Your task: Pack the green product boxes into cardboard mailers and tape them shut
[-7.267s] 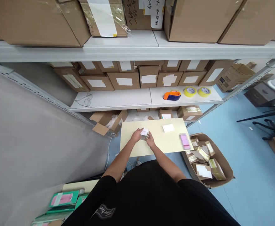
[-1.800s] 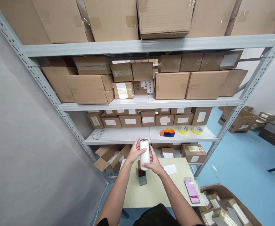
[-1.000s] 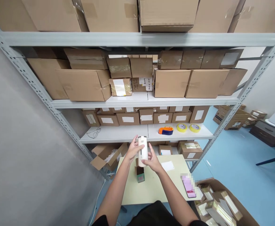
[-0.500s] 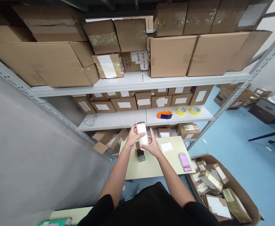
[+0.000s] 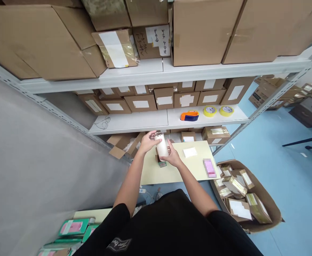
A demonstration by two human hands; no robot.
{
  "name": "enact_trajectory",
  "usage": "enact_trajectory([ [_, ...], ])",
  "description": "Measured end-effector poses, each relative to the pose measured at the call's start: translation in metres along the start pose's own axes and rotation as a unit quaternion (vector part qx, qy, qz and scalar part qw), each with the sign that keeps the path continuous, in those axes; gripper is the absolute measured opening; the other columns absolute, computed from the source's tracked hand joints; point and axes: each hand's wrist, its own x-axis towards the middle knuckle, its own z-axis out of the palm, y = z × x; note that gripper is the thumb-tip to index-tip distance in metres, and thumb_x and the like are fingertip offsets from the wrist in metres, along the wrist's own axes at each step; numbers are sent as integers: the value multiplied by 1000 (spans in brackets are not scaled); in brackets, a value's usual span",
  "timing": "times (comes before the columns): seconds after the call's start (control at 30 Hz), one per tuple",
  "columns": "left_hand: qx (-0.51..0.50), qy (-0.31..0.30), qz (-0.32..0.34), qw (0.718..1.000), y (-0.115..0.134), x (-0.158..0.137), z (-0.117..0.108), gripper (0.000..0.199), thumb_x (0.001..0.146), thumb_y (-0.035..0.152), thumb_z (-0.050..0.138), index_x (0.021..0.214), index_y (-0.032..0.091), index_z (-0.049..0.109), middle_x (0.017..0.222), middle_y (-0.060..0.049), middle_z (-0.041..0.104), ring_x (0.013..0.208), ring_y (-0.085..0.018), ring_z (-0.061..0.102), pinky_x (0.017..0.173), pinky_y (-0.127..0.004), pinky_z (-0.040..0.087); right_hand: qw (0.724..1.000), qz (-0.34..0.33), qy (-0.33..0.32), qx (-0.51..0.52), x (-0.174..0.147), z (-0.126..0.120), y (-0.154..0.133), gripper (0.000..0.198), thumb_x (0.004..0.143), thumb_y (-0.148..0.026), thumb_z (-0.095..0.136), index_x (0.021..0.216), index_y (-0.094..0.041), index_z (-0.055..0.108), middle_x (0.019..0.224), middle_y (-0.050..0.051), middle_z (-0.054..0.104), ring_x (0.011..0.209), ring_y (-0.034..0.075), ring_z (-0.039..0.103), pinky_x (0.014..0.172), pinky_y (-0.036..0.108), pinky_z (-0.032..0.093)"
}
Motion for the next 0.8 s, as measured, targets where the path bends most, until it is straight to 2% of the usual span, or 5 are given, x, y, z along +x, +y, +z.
enact_trajectory([
  [0.13, 48, 17, -12, 999, -30, -11, -10, 74, 61, 20, 89, 132, 18, 69, 122, -10, 74, 108, -24, 69, 97, -36, 57, 995, 74, -70, -19, 15, 2, 56, 121, 55, -24, 92, 162, -33, 37, 139, 10, 62, 129, 30, 59, 109, 50, 48],
  [0.3, 72, 23, -31, 997, -74, -23, -13, 67, 63, 17, 81, 129, 21, 70, 125, -8, 71, 115, -25, 65, 94, -34, 57, 976, 190, 9, -105, 34, 20, 117, 85, 62, -25, 85, 143, -23, 60, 123, 11, 71, 113, 27, 68, 101, 45, 53],
  [0.53, 61, -1, -48, 997, -121, -32, -10, 73, 61, 14, 81, 132, 25, 68, 133, -8, 66, 122, -27, 62, 104, -39, 53, 963, 187, 101, -165, 47, 48, 154, 12, 74, -29, 73, 84, -23, 72, 91, 5, 78, 96, 24, 71, 85, 30, 53],
  [0.63, 70, -25, -43, 996, -141, -38, -7, 73, 62, 13, 79, 133, 25, 66, 132, -8, 66, 121, -27, 63, 106, -39, 52, 957, 203, 124, -164, 48, 52, 162, 23, 80, -42, 68, 67, -23, 65, 74, 5, 75, 86, 23, 70, 74, 28, 51],
  [0.8, 143, -66, -50, 986, -173, -49, 7, 67, 60, 12, 83, 124, 22, 69, 125, -11, 68, 125, -32, 59, 112, -44, 45, 953, 217, 149, -151, 45, 55, 169, 35, 78, -56, 66, 65, -23, 63, 60, 3, 68, 73, 21, 68, 62, 26, 47],
])
